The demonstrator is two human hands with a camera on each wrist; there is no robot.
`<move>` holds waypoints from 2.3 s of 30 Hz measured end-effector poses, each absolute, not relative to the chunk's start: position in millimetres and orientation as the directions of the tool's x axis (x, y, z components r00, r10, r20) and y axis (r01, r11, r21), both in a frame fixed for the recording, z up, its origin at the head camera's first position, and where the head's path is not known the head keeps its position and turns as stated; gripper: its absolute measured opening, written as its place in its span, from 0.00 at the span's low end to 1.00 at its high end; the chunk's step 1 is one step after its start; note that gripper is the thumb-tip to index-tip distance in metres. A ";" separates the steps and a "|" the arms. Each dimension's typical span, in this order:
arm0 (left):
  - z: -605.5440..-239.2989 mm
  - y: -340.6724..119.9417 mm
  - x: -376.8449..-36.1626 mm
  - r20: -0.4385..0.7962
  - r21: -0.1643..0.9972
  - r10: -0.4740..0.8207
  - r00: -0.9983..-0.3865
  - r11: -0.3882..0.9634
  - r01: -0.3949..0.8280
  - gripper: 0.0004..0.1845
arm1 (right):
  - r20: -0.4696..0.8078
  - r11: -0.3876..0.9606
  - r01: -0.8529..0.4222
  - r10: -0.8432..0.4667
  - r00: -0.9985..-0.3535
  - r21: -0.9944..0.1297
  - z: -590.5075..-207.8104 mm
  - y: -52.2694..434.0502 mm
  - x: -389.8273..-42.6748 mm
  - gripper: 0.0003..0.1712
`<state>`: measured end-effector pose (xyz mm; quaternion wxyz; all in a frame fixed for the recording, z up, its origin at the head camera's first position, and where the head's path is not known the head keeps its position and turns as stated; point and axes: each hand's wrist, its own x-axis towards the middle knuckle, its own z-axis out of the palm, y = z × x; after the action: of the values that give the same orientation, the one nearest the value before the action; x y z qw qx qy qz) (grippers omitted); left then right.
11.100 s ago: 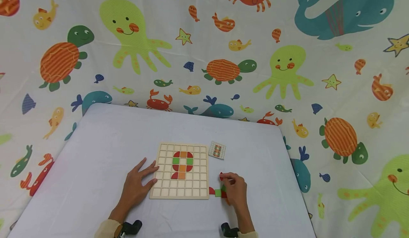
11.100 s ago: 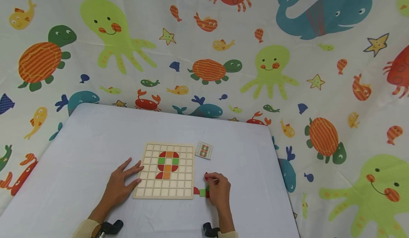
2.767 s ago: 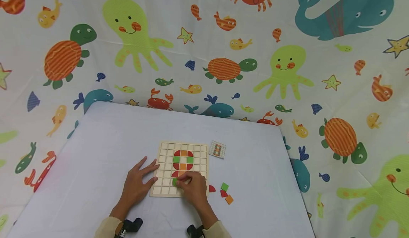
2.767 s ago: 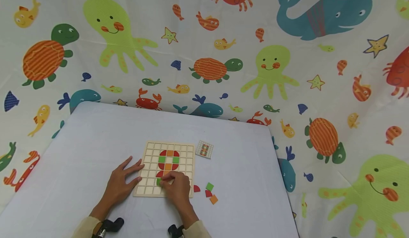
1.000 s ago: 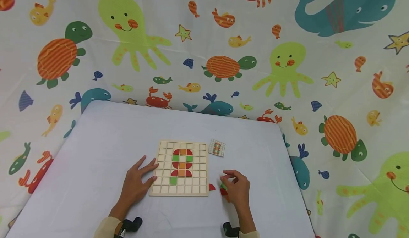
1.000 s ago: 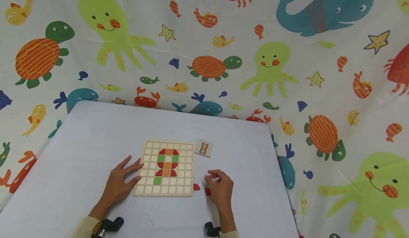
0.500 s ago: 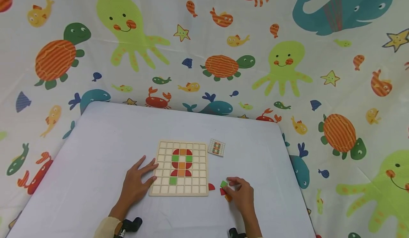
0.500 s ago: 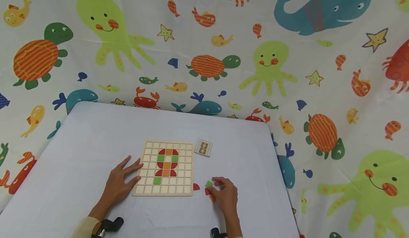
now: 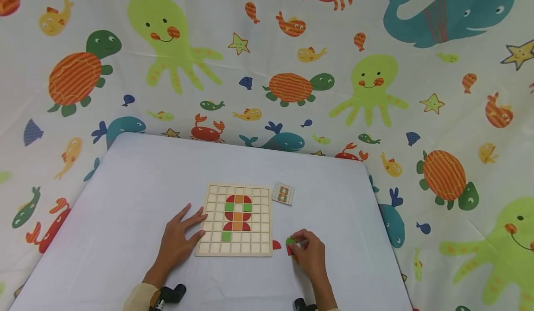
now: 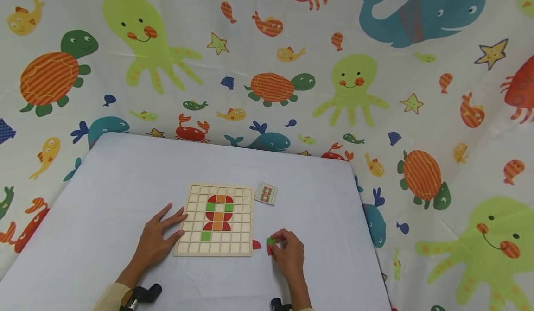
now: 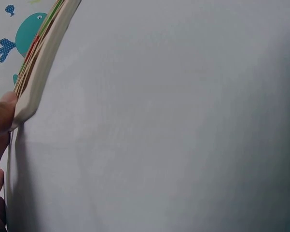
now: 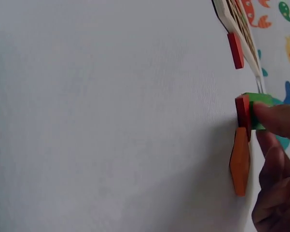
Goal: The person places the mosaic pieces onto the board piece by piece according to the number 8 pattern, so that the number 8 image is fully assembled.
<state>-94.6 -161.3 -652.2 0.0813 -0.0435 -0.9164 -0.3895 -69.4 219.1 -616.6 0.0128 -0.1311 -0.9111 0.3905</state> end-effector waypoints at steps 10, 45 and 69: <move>-653.5 -162.9 -94.8 0.163 0.712 0.014 -0.987 0.691 0.127 0.28 | 0.034 0.548 0.091 0.213 -0.976 -0.831 -613.6 186.0 -72.1 0.12; -653.1 -160.3 -94.2 0.192 0.715 0.010 -0.981 0.683 0.147 0.28 | -0.105 0.698 0.184 0.155 -0.982 -0.692 -612.5 98.6 -91.0 0.06; -654.6 -161.1 -95.1 0.201 0.706 0.010 -0.979 0.692 0.152 0.28 | -0.078 0.553 0.141 0.136 -0.988 -0.821 -600.4 168.7 -87.2 0.09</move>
<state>-95.1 -161.1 -654.6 0.0911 -0.0443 -0.9151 -0.3902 -87.2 168.7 -600.4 -0.0026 -0.0787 -0.8811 0.4664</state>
